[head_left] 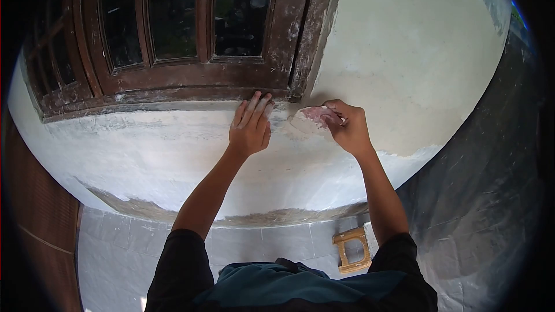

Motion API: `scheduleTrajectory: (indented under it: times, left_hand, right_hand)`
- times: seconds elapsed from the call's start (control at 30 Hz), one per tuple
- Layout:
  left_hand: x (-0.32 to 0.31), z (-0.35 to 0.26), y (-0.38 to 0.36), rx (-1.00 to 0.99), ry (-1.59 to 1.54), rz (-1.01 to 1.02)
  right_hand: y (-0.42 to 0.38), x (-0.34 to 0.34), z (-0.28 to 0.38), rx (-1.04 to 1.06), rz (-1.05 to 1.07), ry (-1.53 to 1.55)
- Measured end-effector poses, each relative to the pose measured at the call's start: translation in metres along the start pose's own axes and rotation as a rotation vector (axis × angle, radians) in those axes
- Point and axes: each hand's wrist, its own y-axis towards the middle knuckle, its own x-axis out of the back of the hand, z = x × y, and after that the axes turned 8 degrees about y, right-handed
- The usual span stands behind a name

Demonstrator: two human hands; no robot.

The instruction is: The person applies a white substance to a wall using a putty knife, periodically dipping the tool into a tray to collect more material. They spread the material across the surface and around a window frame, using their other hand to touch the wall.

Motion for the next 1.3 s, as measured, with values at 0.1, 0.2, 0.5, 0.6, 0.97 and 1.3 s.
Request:
scheduleTrajectory:
  times: [0.1, 0.2, 0.5, 0.6, 0.97, 1.3]
  left_hand:
    - [0.002, 0.001, 0.001, -0.005, -0.012, 0.001]
    - [0.001, 0.000, 0.001, 0.004, -0.014, -0.006]
    - [0.001, -0.002, 0.001, 0.024, 0.017, -0.023]
    - [-0.001, -0.002, 0.000, 0.023, 0.024, -0.031]
    - [-0.001, -0.003, -0.001, 0.031, 0.021, -0.016]
    - [-0.004, -0.001, -0.003, 0.024, 0.007, -0.006]
  right_hand:
    - [-0.001, -0.010, -0.004, -0.070, 0.168, -0.172]
    - [0.012, 0.000, -0.006, -0.032, -0.087, -0.040]
    - [0.009, 0.007, -0.011, -0.058, -0.026, -0.063]
    - [0.007, 0.006, -0.015, -0.031, -0.061, 0.009]
    - [-0.003, 0.011, 0.002, -0.043, 0.211, -0.063]
    - [0.048, 0.010, 0.020, 0.098, 0.218, -0.174]
